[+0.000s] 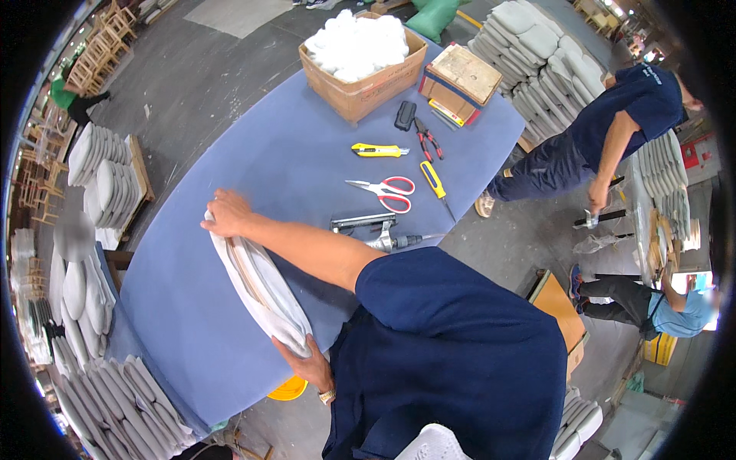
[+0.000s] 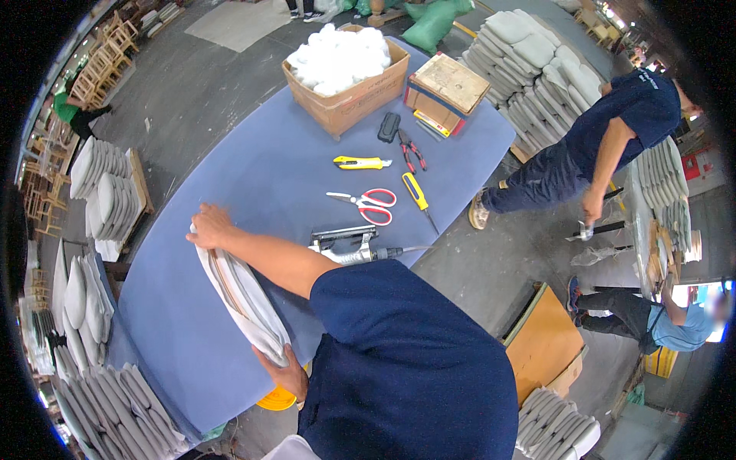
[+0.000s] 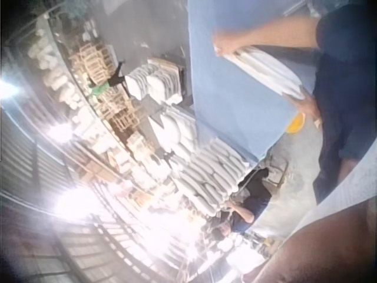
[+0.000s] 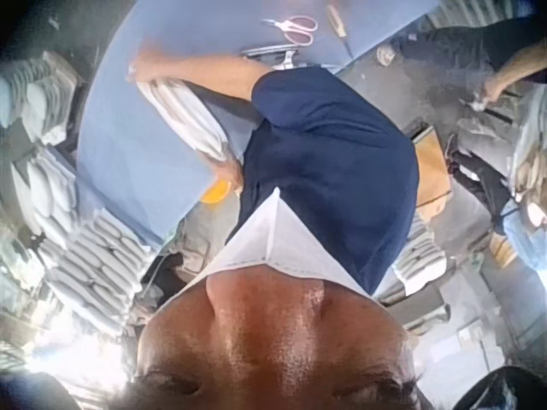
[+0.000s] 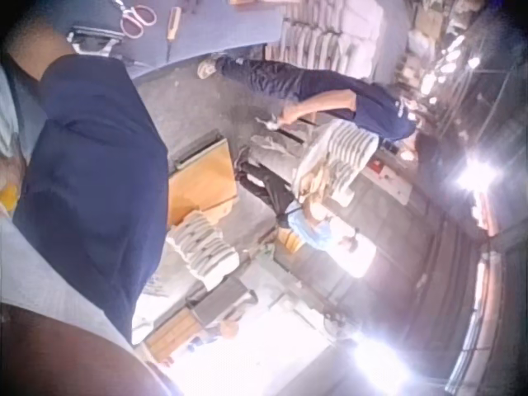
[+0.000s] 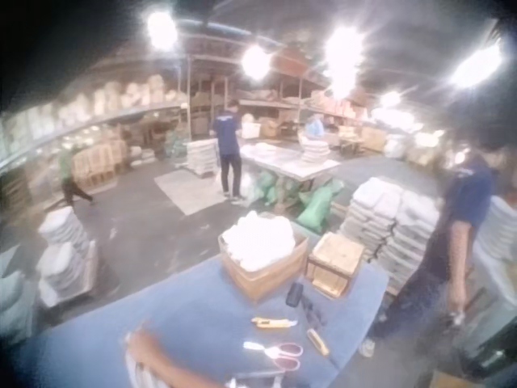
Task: The person trims excess fabric from a cushion cover using scissors, then uses a staple gun to secure the fabric edges. The person folds and aligns the fabric, staples it in place, and trims remaining excess with a utility knife.
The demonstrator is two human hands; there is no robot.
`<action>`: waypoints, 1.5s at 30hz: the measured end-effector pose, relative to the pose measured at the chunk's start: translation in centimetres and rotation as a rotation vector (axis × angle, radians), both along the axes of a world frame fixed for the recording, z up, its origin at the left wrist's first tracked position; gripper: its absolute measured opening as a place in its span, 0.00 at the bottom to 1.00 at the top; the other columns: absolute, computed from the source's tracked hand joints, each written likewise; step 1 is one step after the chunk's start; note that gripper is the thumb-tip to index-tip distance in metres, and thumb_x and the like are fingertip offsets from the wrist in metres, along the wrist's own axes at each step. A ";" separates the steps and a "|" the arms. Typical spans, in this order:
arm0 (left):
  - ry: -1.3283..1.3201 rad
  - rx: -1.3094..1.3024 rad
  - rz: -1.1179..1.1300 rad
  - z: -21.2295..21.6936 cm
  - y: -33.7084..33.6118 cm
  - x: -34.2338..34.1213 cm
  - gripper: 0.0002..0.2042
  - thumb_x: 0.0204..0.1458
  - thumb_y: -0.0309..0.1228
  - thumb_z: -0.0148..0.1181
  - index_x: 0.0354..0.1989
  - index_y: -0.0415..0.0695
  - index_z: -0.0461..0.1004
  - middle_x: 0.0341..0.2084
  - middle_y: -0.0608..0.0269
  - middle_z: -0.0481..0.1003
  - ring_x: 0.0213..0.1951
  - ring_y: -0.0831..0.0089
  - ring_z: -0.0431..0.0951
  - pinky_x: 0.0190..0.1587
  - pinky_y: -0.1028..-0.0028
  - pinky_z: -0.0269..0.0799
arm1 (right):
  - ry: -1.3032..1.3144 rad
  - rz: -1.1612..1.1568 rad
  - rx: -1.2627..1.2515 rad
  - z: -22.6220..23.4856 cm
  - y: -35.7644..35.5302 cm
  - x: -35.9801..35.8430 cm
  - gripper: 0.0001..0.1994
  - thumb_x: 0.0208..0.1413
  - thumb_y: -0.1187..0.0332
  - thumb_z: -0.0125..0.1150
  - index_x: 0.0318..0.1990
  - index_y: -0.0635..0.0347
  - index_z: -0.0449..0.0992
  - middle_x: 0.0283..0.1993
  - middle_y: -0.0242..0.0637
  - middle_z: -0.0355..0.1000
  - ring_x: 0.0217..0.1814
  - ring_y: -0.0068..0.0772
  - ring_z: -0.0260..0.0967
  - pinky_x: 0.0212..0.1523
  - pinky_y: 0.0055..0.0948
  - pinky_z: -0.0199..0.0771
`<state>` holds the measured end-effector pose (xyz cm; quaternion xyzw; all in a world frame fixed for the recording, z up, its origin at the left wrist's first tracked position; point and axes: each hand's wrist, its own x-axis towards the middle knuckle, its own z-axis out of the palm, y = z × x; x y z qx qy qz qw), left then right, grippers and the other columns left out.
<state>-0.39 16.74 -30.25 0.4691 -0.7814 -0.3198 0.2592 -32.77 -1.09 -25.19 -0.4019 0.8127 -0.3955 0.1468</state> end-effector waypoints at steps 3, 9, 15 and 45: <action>-0.001 0.002 0.001 -0.6 -0.1 0.1 0.41 0.52 0.23 0.69 0.74 0.35 0.56 0.71 0.40 0.61 0.72 0.46 0.61 0.73 0.60 0.54 | -0.028 0.038 0.027 -0.6 -1.3 -0.2 0.20 0.63 0.52 0.59 0.47 0.61 0.84 0.59 0.49 0.71 0.62 0.54 0.68 0.63 0.50 0.70; -0.060 0.015 0.012 -0.5 0.3 0.1 0.42 0.48 0.22 0.71 0.74 0.36 0.58 0.71 0.39 0.61 0.73 0.45 0.60 0.73 0.59 0.55 | -0.196 0.079 0.076 -2.7 -1.5 -3.5 0.21 0.64 0.55 0.56 0.54 0.62 0.80 0.63 0.52 0.73 0.66 0.53 0.69 0.67 0.46 0.68; -0.029 0.047 -0.052 -1.5 -0.4 2.6 0.42 0.46 0.23 0.73 0.72 0.37 0.60 0.69 0.39 0.64 0.71 0.46 0.64 0.71 0.59 0.60 | -0.161 0.011 -0.172 -5.6 4.8 -4.6 0.19 0.64 0.62 0.54 0.56 0.62 0.79 0.65 0.44 0.74 0.63 0.49 0.74 0.65 0.39 0.72; -0.127 0.794 -0.363 3.4 -1.5 8.5 0.32 0.71 0.50 0.44 0.78 0.48 0.53 0.77 0.49 0.52 0.77 0.56 0.50 0.76 0.61 0.47 | -0.119 -0.032 -0.233 -1.3 24.0 5.5 0.13 0.62 0.63 0.64 0.33 0.67 0.81 0.66 0.51 0.72 0.60 0.48 0.76 0.55 0.36 0.74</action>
